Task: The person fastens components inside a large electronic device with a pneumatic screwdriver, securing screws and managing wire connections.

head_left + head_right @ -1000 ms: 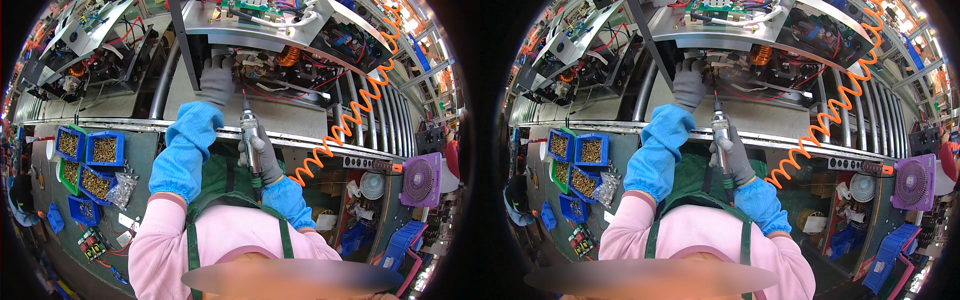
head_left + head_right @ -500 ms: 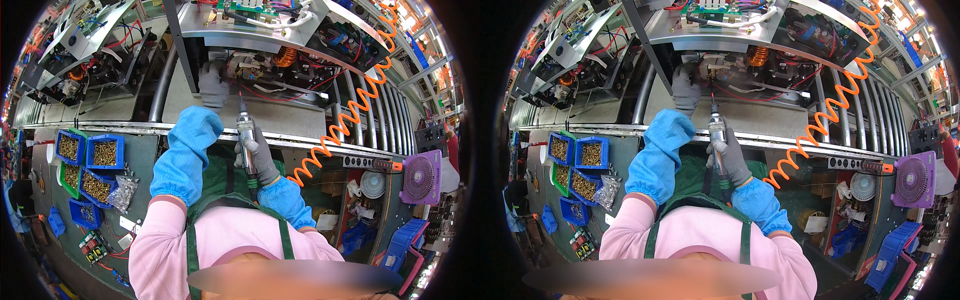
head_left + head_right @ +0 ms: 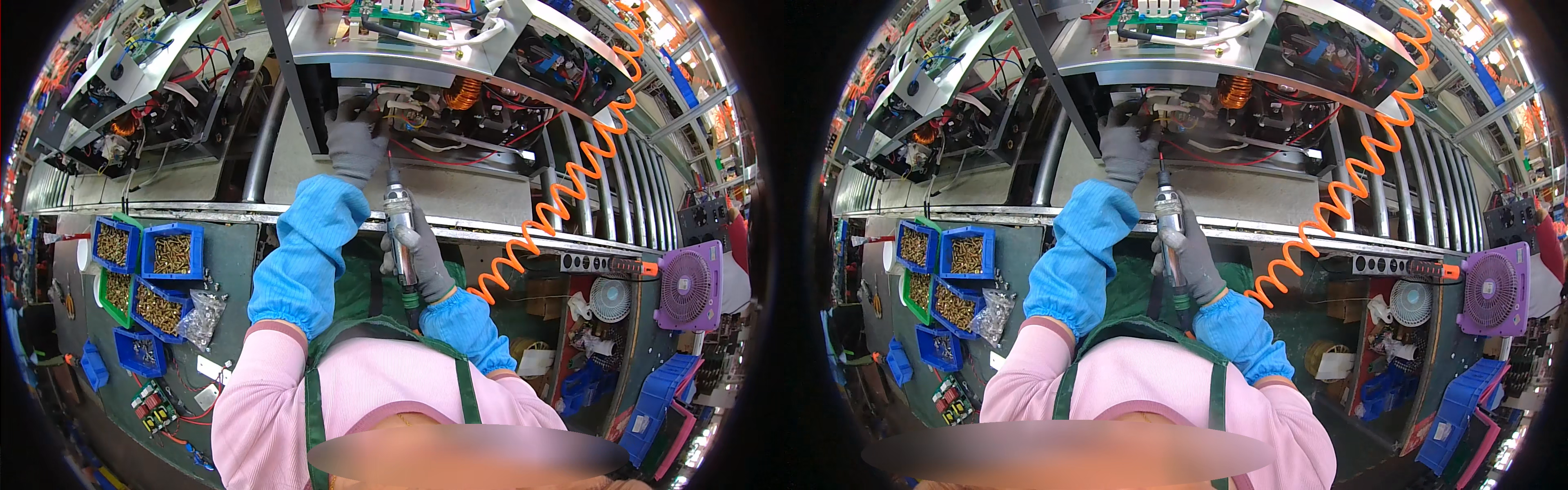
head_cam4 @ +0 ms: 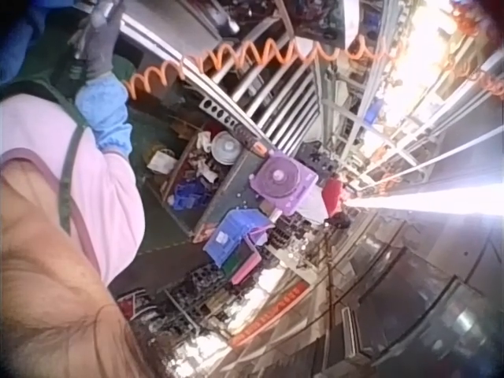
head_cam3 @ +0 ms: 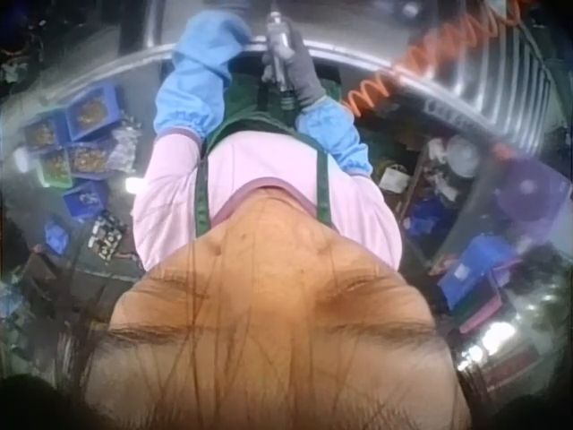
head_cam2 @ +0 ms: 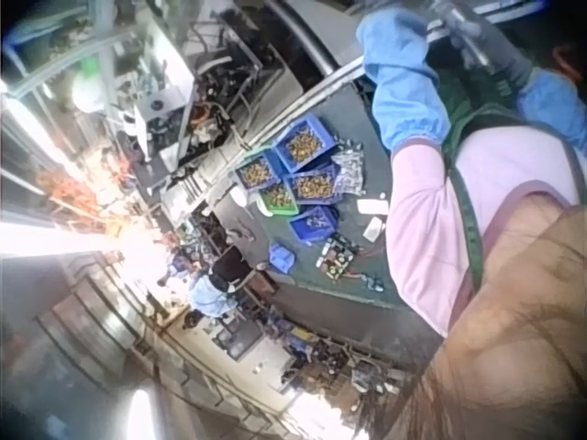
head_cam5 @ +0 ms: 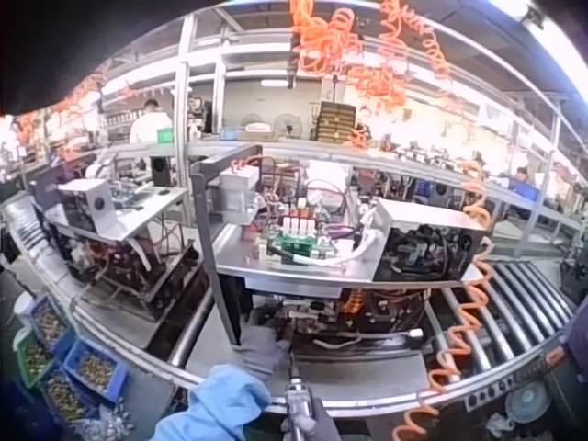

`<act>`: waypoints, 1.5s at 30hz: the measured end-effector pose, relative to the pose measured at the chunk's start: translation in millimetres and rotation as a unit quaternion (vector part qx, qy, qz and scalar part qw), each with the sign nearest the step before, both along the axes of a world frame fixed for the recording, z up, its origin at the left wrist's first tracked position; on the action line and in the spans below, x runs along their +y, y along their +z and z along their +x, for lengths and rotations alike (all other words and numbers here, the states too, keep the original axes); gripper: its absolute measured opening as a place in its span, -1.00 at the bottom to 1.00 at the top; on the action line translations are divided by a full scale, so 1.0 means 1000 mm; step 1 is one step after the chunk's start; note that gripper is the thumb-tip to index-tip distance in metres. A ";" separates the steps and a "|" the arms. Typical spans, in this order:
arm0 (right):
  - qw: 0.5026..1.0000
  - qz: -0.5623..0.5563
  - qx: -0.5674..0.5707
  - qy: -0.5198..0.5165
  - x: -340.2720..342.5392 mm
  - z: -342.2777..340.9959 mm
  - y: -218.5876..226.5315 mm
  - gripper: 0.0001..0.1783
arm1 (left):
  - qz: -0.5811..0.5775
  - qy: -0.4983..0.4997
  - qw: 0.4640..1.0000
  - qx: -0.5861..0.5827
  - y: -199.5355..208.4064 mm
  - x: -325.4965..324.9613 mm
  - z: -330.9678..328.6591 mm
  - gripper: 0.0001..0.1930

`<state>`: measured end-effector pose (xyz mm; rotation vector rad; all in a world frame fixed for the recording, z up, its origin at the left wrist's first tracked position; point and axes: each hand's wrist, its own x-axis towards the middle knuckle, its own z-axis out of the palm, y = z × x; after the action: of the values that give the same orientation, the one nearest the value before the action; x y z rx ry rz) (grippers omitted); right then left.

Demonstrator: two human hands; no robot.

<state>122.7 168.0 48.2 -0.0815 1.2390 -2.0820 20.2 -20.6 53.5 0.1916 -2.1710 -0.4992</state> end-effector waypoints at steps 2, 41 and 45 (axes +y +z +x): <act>1.000 -0.008 0.004 0.005 0.000 0.001 -0.002 -0.14 | -0.024 -0.002 0.999 -0.031 -0.002 -0.006 0.002 -0.78; 1.000 0.001 -0.024 -0.007 -0.011 0.005 0.014 -0.21 | 0.075 -0.019 0.995 -0.057 0.006 -0.006 -0.003 -0.80; 1.000 0.012 -0.009 -0.008 -0.013 0.006 0.017 -0.21 | 0.101 -0.033 0.993 -0.050 0.000 -0.007 -0.004 -0.80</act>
<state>128.4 155.0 65.1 -0.0418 1.2568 -2.0772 16.7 -27.3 53.8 0.2623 -2.2285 -0.7628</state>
